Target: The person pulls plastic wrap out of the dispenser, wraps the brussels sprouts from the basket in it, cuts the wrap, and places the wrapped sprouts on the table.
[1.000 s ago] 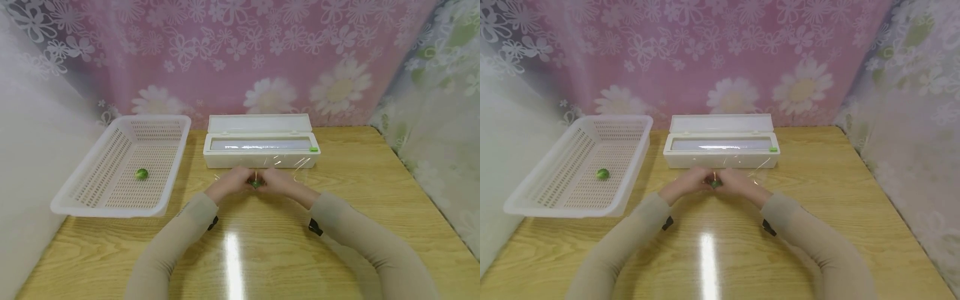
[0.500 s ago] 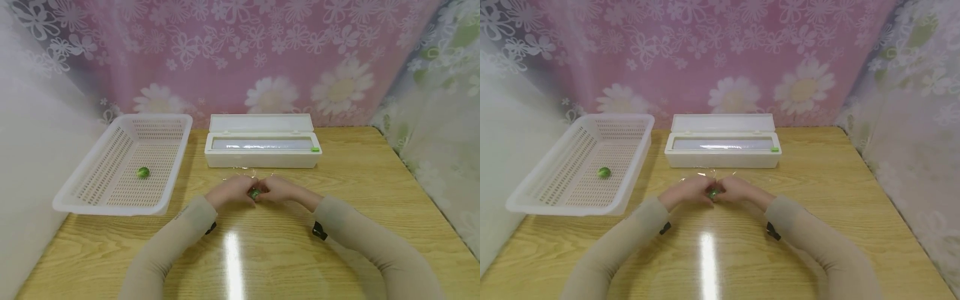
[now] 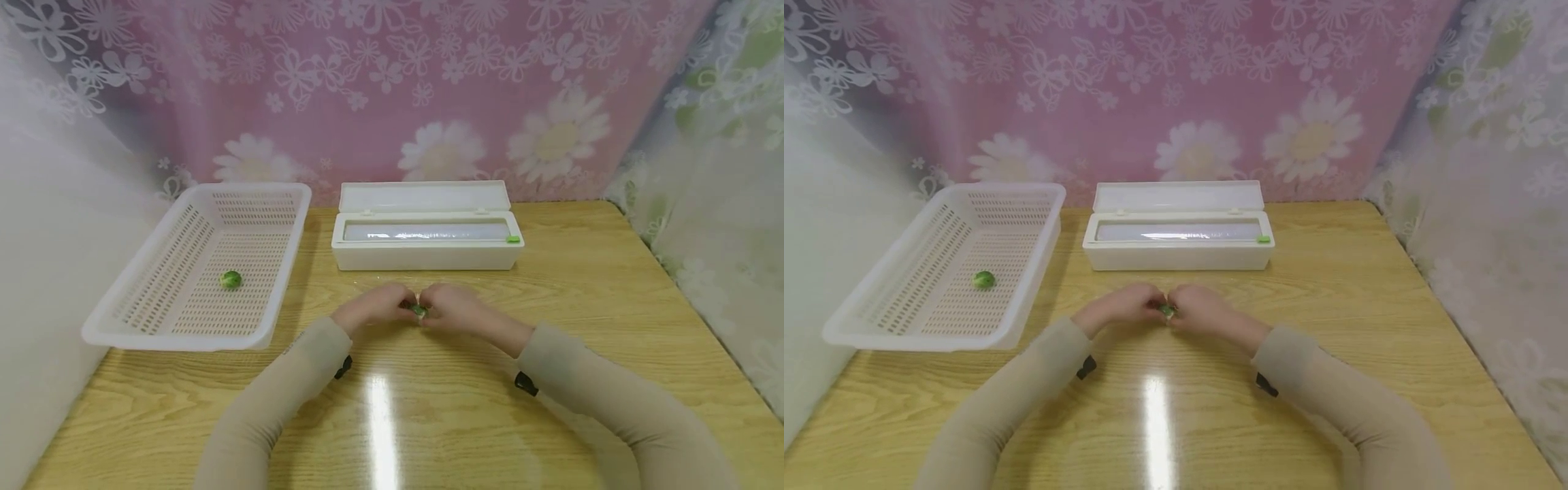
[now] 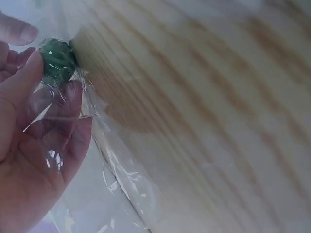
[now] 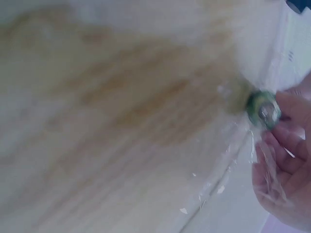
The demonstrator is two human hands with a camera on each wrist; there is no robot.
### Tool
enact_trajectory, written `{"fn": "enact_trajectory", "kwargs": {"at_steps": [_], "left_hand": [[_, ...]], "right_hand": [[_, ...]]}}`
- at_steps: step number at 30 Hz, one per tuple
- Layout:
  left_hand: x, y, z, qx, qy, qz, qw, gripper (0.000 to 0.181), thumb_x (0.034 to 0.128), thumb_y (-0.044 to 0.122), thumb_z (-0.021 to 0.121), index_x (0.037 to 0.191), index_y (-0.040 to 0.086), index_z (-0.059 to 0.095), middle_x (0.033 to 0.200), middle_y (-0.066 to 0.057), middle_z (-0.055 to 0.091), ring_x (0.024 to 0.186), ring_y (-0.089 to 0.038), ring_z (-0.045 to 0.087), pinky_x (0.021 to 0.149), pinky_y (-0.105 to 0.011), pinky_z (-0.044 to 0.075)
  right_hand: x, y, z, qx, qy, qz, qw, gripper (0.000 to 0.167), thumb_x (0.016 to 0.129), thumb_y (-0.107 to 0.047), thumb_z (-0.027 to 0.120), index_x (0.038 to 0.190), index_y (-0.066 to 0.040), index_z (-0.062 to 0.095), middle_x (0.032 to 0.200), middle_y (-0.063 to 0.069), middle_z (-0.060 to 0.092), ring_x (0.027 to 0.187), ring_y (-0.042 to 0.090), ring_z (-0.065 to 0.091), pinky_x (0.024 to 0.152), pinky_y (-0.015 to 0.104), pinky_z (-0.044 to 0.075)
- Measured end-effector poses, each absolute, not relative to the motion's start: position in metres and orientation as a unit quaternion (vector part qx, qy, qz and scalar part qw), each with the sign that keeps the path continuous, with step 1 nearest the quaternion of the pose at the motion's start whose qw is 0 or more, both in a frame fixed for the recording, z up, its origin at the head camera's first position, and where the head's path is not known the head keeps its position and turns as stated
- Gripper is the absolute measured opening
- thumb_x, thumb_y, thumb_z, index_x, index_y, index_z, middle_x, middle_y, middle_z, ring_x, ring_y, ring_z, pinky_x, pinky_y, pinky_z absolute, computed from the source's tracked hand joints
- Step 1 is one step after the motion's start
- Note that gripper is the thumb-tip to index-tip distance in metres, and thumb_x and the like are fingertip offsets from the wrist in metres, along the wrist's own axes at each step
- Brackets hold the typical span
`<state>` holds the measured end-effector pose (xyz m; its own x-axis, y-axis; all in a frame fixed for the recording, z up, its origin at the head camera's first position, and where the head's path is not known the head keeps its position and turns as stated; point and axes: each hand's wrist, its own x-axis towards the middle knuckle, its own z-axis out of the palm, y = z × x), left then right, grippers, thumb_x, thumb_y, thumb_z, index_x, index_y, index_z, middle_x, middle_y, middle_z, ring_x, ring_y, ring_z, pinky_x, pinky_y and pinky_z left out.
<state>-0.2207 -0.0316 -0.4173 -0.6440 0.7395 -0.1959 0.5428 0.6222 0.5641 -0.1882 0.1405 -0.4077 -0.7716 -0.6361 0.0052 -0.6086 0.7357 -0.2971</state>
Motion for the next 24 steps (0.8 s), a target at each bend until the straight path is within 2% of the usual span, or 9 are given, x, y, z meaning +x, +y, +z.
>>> {"fn": "enact_trajectory", "kwargs": {"at_steps": [4,9,11,15,20,22,24], "left_hand": [[-0.224,-0.034,-0.417,0.354,0.879,0.248,0.202,0.022,0.0838,0.024,0.061,0.099,0.008,0.057,0.084,0.003,0.058,0.077,-0.010,0.053,0.069,-0.022,0.044],[-0.224,-0.035,-0.412,0.363,0.891,0.216,0.165,0.020,0.0837,0.028,0.061,0.092,0.011,0.058,0.085,0.003,0.058,0.075,-0.011,0.052,0.067,-0.024,0.044],[-0.223,-0.033,-0.409,0.374,0.895,0.197,0.145,0.024,0.0811,0.028,0.064,0.097,0.011,0.059,0.092,0.003,0.059,0.080,-0.011,0.053,0.071,-0.024,0.044],[-0.222,-0.030,-0.407,0.392,0.898,0.166,0.111,0.034,0.0749,0.022,0.071,0.104,0.009,0.058,0.100,0.001,0.059,0.088,-0.011,0.054,0.077,-0.024,0.043],[-0.220,-0.026,-0.412,0.403,0.898,0.139,0.112,0.027,0.0749,0.023,0.071,0.096,0.012,0.059,0.087,0.006,0.058,0.077,-0.008,0.052,0.071,-0.023,0.043],[-0.219,-0.026,-0.414,0.399,0.899,0.134,0.122,0.022,0.0765,0.025,0.070,0.092,0.013,0.059,0.082,0.008,0.056,0.073,-0.007,0.050,0.067,-0.022,0.043],[-0.218,-0.026,-0.415,0.391,0.901,0.136,0.128,0.020,0.0780,0.027,0.068,0.089,0.013,0.060,0.079,0.008,0.056,0.071,-0.007,0.050,0.065,-0.022,0.043]], "right_hand": [[-0.186,0.136,-0.411,-0.328,0.938,-0.110,0.019,0.020,0.072,-0.024,0.070,0.076,-0.011,0.055,0.070,-0.006,0.050,0.062,0.010,0.045,0.054,0.024,0.040],[-0.190,0.136,-0.413,-0.351,0.931,-0.102,-0.007,0.020,0.080,-0.026,0.063,0.077,-0.008,0.055,0.067,-0.003,0.050,0.060,0.012,0.046,0.053,0.026,0.041],[-0.195,0.139,-0.413,-0.355,0.926,-0.126,0.010,0.020,0.084,-0.025,0.060,0.079,-0.006,0.056,0.066,-0.001,0.051,0.058,0.012,0.046,0.052,0.026,0.041],[-0.208,0.145,-0.415,-0.339,0.915,-0.203,0.086,0.016,0.087,-0.019,0.057,0.084,-0.004,0.060,0.069,-0.001,0.054,0.058,0.010,0.045,0.053,0.024,0.039],[-0.217,0.149,-0.417,-0.354,0.888,-0.239,0.170,0.017,0.090,-0.019,0.051,0.087,-0.007,0.063,0.066,-0.004,0.052,0.054,0.006,0.041,0.052,0.022,0.037],[-0.216,0.149,-0.416,-0.358,0.884,-0.237,0.185,0.018,0.091,-0.019,0.050,0.084,-0.009,0.062,0.063,-0.004,0.049,0.052,0.006,0.039,0.050,0.022,0.035],[-0.212,0.148,-0.414,-0.353,0.891,-0.226,0.171,0.017,0.090,-0.021,0.051,0.084,-0.009,0.061,0.067,-0.005,0.049,0.056,0.006,0.042,0.053,0.023,0.038]]}}
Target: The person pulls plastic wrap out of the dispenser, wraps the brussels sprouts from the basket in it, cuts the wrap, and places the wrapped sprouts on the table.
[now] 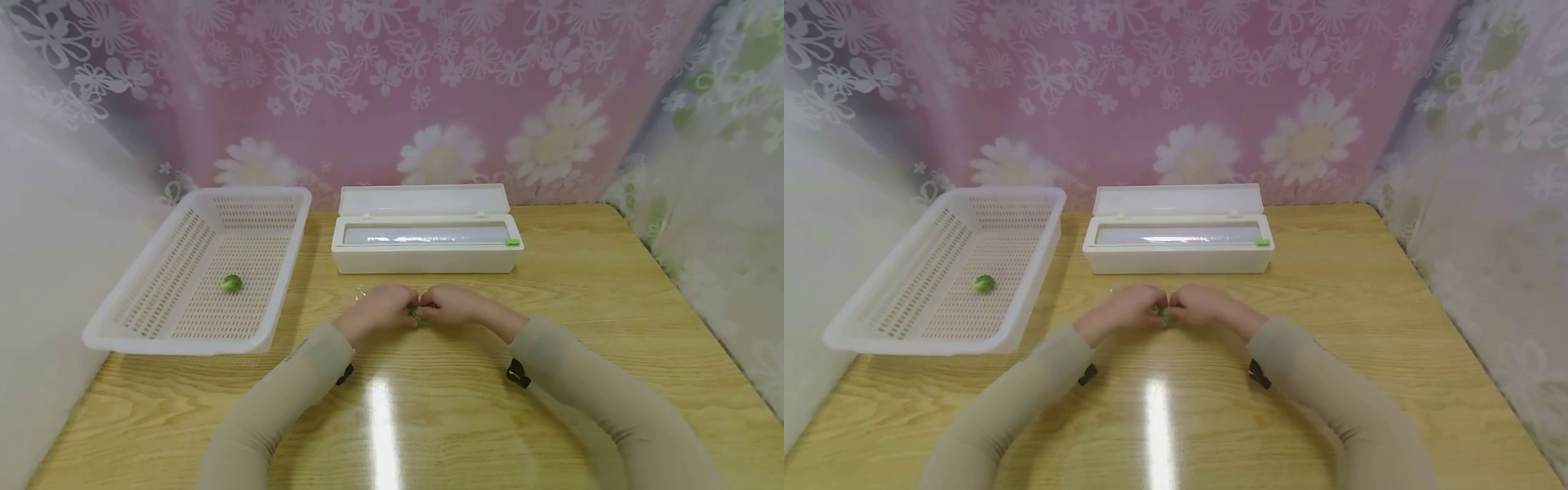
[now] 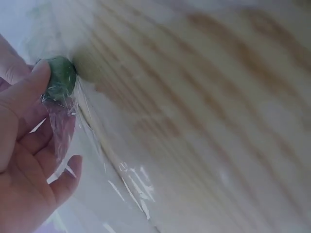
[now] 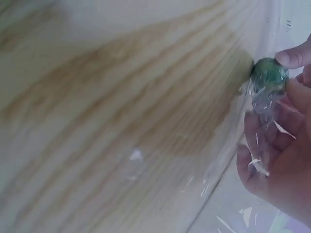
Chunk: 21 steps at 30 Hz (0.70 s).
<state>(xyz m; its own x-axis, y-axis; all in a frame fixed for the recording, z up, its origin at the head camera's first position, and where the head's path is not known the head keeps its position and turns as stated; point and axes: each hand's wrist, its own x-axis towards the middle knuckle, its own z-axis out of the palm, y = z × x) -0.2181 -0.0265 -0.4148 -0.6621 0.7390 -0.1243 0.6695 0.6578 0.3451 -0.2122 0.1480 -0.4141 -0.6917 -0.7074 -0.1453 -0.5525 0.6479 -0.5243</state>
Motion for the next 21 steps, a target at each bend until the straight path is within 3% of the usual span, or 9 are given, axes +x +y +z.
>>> {"fn": "enact_trajectory", "kwargs": {"at_steps": [5,10,13,17,21], "left_hand": [[-0.220,-0.032,-0.416,0.370,0.906,0.151,0.136,0.018,0.0839,0.031,0.060,0.086,0.014,0.063,0.076,0.008,0.056,0.068,-0.008,0.051,0.063,-0.022,0.043],[-0.225,-0.033,-0.415,0.357,0.911,0.136,0.154,0.022,0.0880,0.029,0.055,0.096,0.012,0.066,0.084,0.004,0.057,0.075,-0.010,0.052,0.070,-0.026,0.044],[-0.227,-0.034,-0.415,0.357,0.915,0.131,0.137,0.025,0.0890,0.029,0.053,0.101,0.010,0.064,0.091,0.001,0.059,0.082,-0.013,0.055,0.073,-0.028,0.045],[-0.228,-0.035,-0.415,0.365,0.922,0.111,0.066,0.022,0.0898,0.027,0.052,0.100,0.012,0.063,0.096,0.001,0.061,0.087,-0.014,0.056,0.073,-0.031,0.046],[-0.229,-0.036,-0.414,0.376,0.921,0.098,0.028,0.017,0.0893,0.017,0.051,0.099,0.016,0.065,0.097,0.004,0.061,0.091,-0.014,0.055,0.079,-0.039,0.043]], "right_hand": [[-0.203,0.141,-0.409,-0.350,0.919,-0.167,0.076,0.015,0.085,-0.023,0.058,0.089,-0.008,0.061,0.080,-0.003,0.056,0.071,0.010,0.052,0.064,0.027,0.045],[-0.198,0.136,-0.411,-0.362,0.928,-0.093,0.016,0.023,0.077,-0.025,0.067,0.090,-0.007,0.062,0.080,-0.001,0.056,0.071,0.013,0.053,0.065,0.030,0.046],[-0.199,0.136,-0.413,-0.372,0.927,-0.059,0.000,0.027,0.074,-0.026,0.070,0.090,-0.006,0.061,0.081,0.001,0.056,0.071,0.014,0.053,0.064,0.032,0.046],[-0.208,0.136,-0.417,-0.384,0.921,-0.067,-0.009,0.020,0.077,-0.023,0.067,0.085,-0.006,0.061,0.075,0.000,0.055,0.066,0.014,0.052,0.060,0.030,0.045],[-0.221,0.138,-0.420,-0.376,0.916,-0.131,0.043,0.018,0.085,-0.020,0.060,0.089,-0.003,0.063,0.078,0.002,0.057,0.071,0.014,0.054,0.065,0.030,0.046]]}}
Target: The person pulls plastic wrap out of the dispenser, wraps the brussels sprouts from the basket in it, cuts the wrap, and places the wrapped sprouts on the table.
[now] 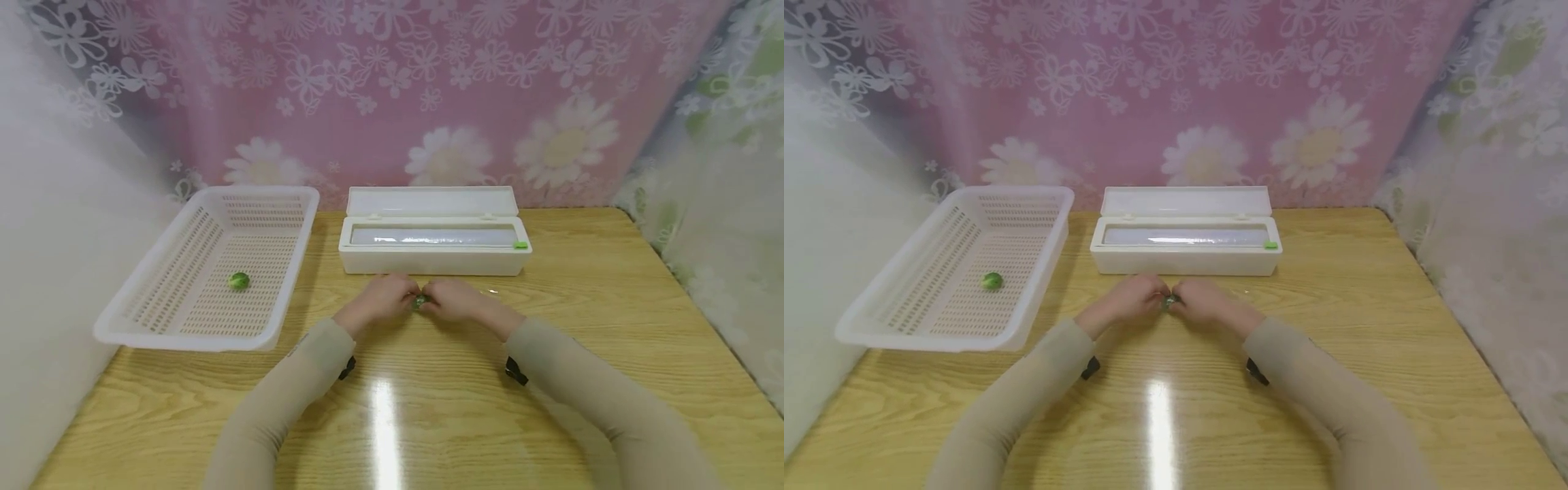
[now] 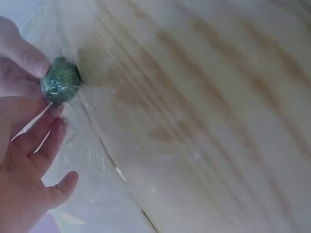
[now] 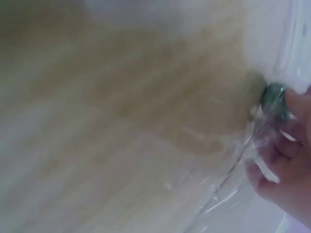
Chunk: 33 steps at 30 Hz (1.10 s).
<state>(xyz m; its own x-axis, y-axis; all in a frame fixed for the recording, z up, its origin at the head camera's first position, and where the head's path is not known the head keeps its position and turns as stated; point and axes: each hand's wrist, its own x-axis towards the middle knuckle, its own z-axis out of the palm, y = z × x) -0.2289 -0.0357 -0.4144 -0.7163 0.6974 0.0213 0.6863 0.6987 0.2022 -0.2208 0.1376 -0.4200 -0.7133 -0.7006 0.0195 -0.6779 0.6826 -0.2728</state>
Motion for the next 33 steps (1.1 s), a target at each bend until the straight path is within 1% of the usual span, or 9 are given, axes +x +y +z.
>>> {"fn": "enact_trajectory", "kwargs": {"at_steps": [5,7,11,15,21,23,27,30,33], "left_hand": [[-0.230,-0.033,-0.412,0.363,0.925,0.096,0.060,0.024,0.0812,0.014,0.058,0.104,0.017,0.064,0.100,0.005,0.061,0.095,-0.014,0.052,0.087,-0.048,0.036],[-0.230,-0.031,-0.411,0.356,0.928,0.083,0.069,0.026,0.0796,0.016,0.061,0.106,0.017,0.063,0.101,0.004,0.060,0.096,-0.015,0.053,0.087,-0.048,0.036],[-0.233,-0.030,-0.409,0.347,0.932,0.064,0.079,0.024,0.0792,0.018,0.064,0.103,0.017,0.063,0.100,0.002,0.061,0.095,-0.018,0.054,0.086,-0.046,0.038],[-0.235,-0.031,-0.407,0.324,0.937,0.082,0.104,0.020,0.0803,0.018,0.062,0.100,0.018,0.064,0.100,0.001,0.062,0.095,-0.019,0.054,0.089,-0.046,0.037],[-0.237,-0.032,-0.406,0.323,0.933,0.092,0.126,0.029,0.0797,0.022,0.064,0.109,0.017,0.060,0.107,-0.003,0.059,0.102,-0.022,0.051,0.090,-0.051,0.033],[-0.237,-0.033,-0.406,0.334,0.931,0.100,0.113,0.033,0.0792,0.023,0.066,0.111,0.017,0.059,0.108,-0.002,0.059,0.102,-0.021,0.051,0.089,-0.049,0.035],[-0.239,-0.036,-0.405,0.356,0.923,0.137,0.043,0.041,0.0792,0.027,0.067,0.117,0.016,0.057,0.109,0.001,0.059,0.100,-0.016,0.053,0.087,-0.038,0.040],[-0.237,-0.039,-0.400,0.362,0.917,0.164,-0.014,0.042,0.0792,0.031,0.066,0.116,0.013,0.056,0.105,0.002,0.061,0.093,-0.012,0.056,0.084,-0.033,0.042],[-0.232,-0.041,-0.391,0.357,0.913,0.190,-0.046,0.039,0.0808,0.032,0.064,0.112,0.010,0.057,0.097,0.003,0.062,0.085,-0.010,0.057,0.078,-0.030,0.044]], "right_hand": [[-0.228,0.139,-0.416,-0.348,0.914,-0.168,0.123,0.027,0.092,-0.015,0.047,0.108,0.004,0.059,0.094,0.010,0.058,0.088,0.022,0.054,0.077,0.036,0.045],[-0.228,0.138,-0.415,-0.339,0.917,-0.160,0.134,0.030,0.093,-0.016,0.044,0.110,0.005,0.057,0.094,0.011,0.058,0.087,0.023,0.054,0.075,0.036,0.045],[-0.227,0.136,-0.413,-0.330,0.931,-0.114,0.110,0.033,0.089,-0.024,0.052,0.109,0.003,0.054,0.092,0.009,0.059,0.082,0.021,0.055,0.072,0.035,0.046],[-0.226,0.134,-0.415,-0.341,0.934,-0.087,0.061,0.035,0.081,-0.023,0.064,0.105,0.001,0.055,0.091,0.009,0.060,0.082,0.023,0.058,0.073,0.037,0.048],[-0.230,0.134,-0.420,-0.343,0.929,-0.130,0.046,0.023,0.085,-0.018,0.059,0.099,0.000,0.057,0.088,0.009,0.060,0.082,0.023,0.058,0.072,0.034,0.048],[-0.230,0.136,-0.418,-0.343,0.923,-0.166,0.059,0.026,0.085,-0.017,0.059,0.104,0.002,0.057,0.091,0.009,0.061,0.085,0.023,0.058,0.075,0.034,0.048],[-0.228,0.139,-0.406,-0.334,0.892,-0.292,0.090,0.034,0.086,-0.014,0.058,0.114,0.005,0.053,0.102,0.013,0.060,0.092,0.022,0.057,0.079,0.033,0.047],[-0.224,0.142,-0.394,-0.304,0.864,-0.389,0.093,0.035,0.086,-0.012,0.058,0.115,0.005,0.051,0.101,0.014,0.059,0.088,0.022,0.058,0.074,0.032,0.048],[-0.218,0.145,-0.381,-0.269,0.853,-0.442,0.067,0.032,0.085,-0.014,0.060,0.112,0.001,0.051,0.093,0.012,0.059,0.081,0.025,0.059,0.066,0.033,0.049]]}}
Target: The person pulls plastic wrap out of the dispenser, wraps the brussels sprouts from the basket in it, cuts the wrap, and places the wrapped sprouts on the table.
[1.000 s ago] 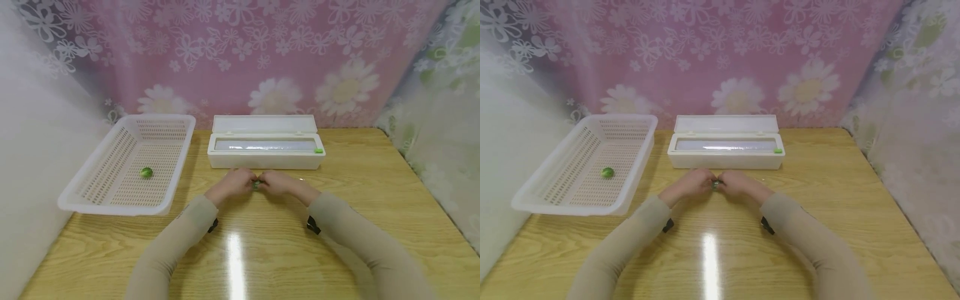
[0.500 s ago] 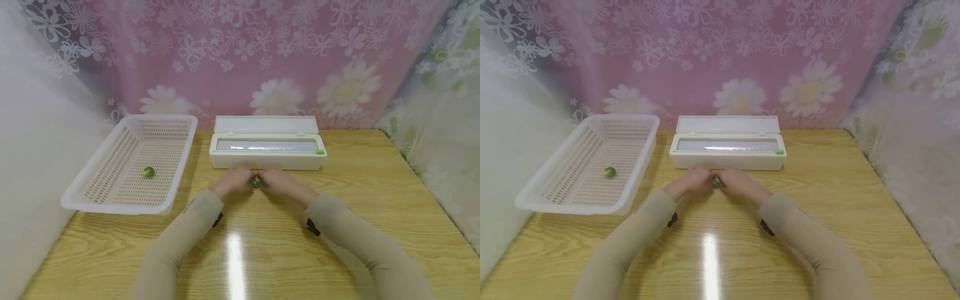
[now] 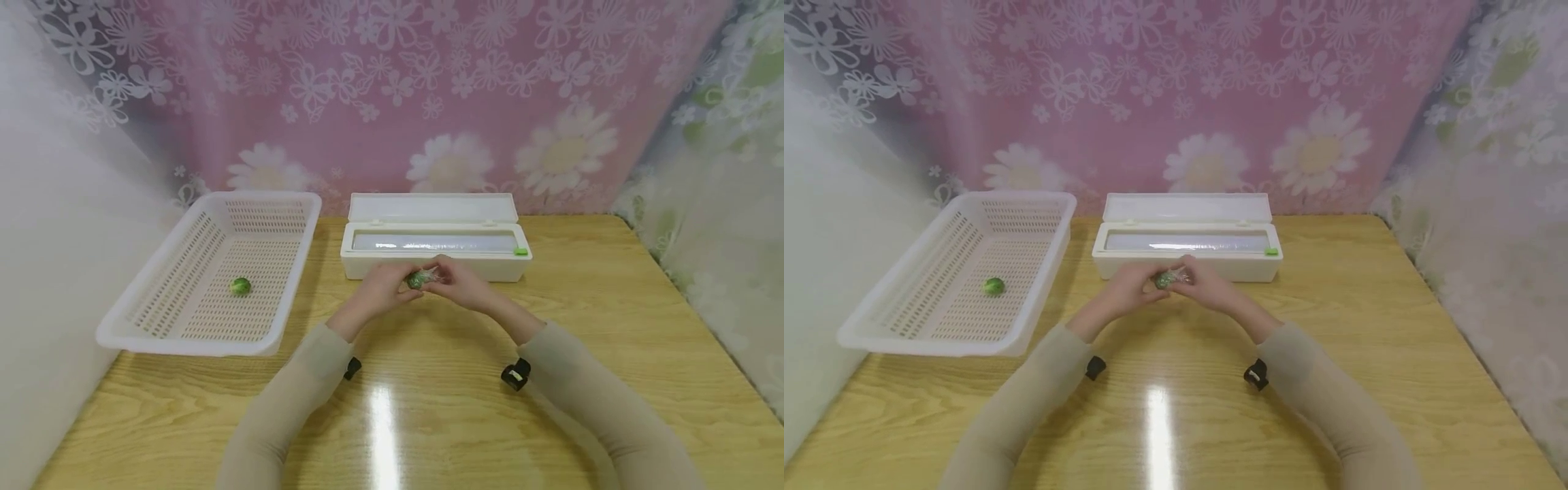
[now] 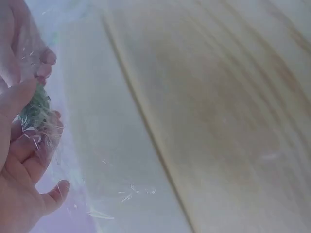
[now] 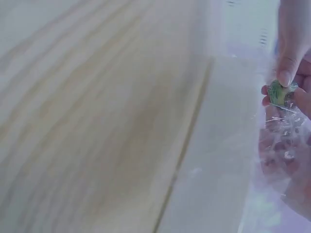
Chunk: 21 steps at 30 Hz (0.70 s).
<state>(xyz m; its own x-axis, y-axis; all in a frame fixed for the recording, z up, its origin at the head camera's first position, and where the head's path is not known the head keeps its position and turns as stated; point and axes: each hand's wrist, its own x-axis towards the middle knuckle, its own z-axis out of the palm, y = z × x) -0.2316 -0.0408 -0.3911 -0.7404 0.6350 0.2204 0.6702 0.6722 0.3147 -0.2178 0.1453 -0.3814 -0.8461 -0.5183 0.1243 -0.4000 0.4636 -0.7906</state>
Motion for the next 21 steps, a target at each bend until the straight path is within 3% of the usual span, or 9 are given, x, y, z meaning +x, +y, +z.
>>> {"fn": "enact_trajectory", "kwargs": {"at_steps": [6,9,12,16,21], "left_hand": [[-0.222,-0.042,-0.379,-0.334,-0.894,-0.293,0.064,0.036,0.0844,0.030,0.060,0.111,0.006,0.055,0.092,0.001,0.060,0.082,-0.009,0.055,0.072,-0.023,0.045],[-0.220,-0.041,-0.376,-0.320,-0.875,-0.352,0.084,0.037,0.0838,0.027,0.061,0.112,0.003,0.056,0.094,-0.001,0.059,0.085,-0.011,0.054,0.076,-0.027,0.045],[-0.218,-0.039,-0.372,-0.305,-0.854,-0.405,0.111,0.037,0.0822,0.023,0.064,0.111,0.000,0.058,0.098,-0.006,0.059,0.089,-0.014,0.054,0.080,-0.032,0.045],[-0.214,-0.035,-0.368,-0.265,-0.826,-0.486,0.110,0.038,0.0820,0.020,0.064,0.113,-0.001,0.057,0.100,-0.009,0.059,0.089,-0.015,0.056,0.078,-0.029,0.047],[-0.212,-0.030,-0.365,-0.209,-0.782,-0.578,0.100,0.036,0.0806,0.021,0.065,0.110,0.001,0.058,0.098,-0.009,0.061,0.086,-0.014,0.057,0.074,-0.024,0.048]], "right_hand": [[-0.207,0.147,-0.365,-0.238,0.834,-0.497,-0.021,0.019,0.084,-0.013,0.060,0.100,-0.001,0.057,0.090,0.011,0.061,0.082,0.026,0.060,0.066,0.032,0.050],[-0.204,0.145,-0.359,-0.237,0.823,-0.512,-0.063,0.013,0.084,-0.008,0.059,0.093,0.000,0.062,0.084,0.012,0.061,0.064,0.020,0.055,0.054,0.026,0.045],[-0.193,0.140,-0.345,-0.235,0.811,-0.528,-0.089,0.011,0.084,-0.002,0.058,0.091,0.005,0.063,0.084,0.015,0.060,0.057,0.013,0.047,0.049,0.021,0.039],[-0.185,0.137,-0.334,-0.241,0.779,-0.572,-0.089,0.014,0.084,0.005,0.054,0.095,0.011,0.061,0.092,0.022,0.058,0.069,0.009,0.053,0.059,0.020,0.045],[-0.194,0.139,-0.347,-0.223,0.748,-0.618,-0.095,0.016,0.086,-0.001,0.055,0.099,0.009,0.058,0.089,0.015,0.059,0.074,0.013,0.058,0.066,0.023,0.049]]}}
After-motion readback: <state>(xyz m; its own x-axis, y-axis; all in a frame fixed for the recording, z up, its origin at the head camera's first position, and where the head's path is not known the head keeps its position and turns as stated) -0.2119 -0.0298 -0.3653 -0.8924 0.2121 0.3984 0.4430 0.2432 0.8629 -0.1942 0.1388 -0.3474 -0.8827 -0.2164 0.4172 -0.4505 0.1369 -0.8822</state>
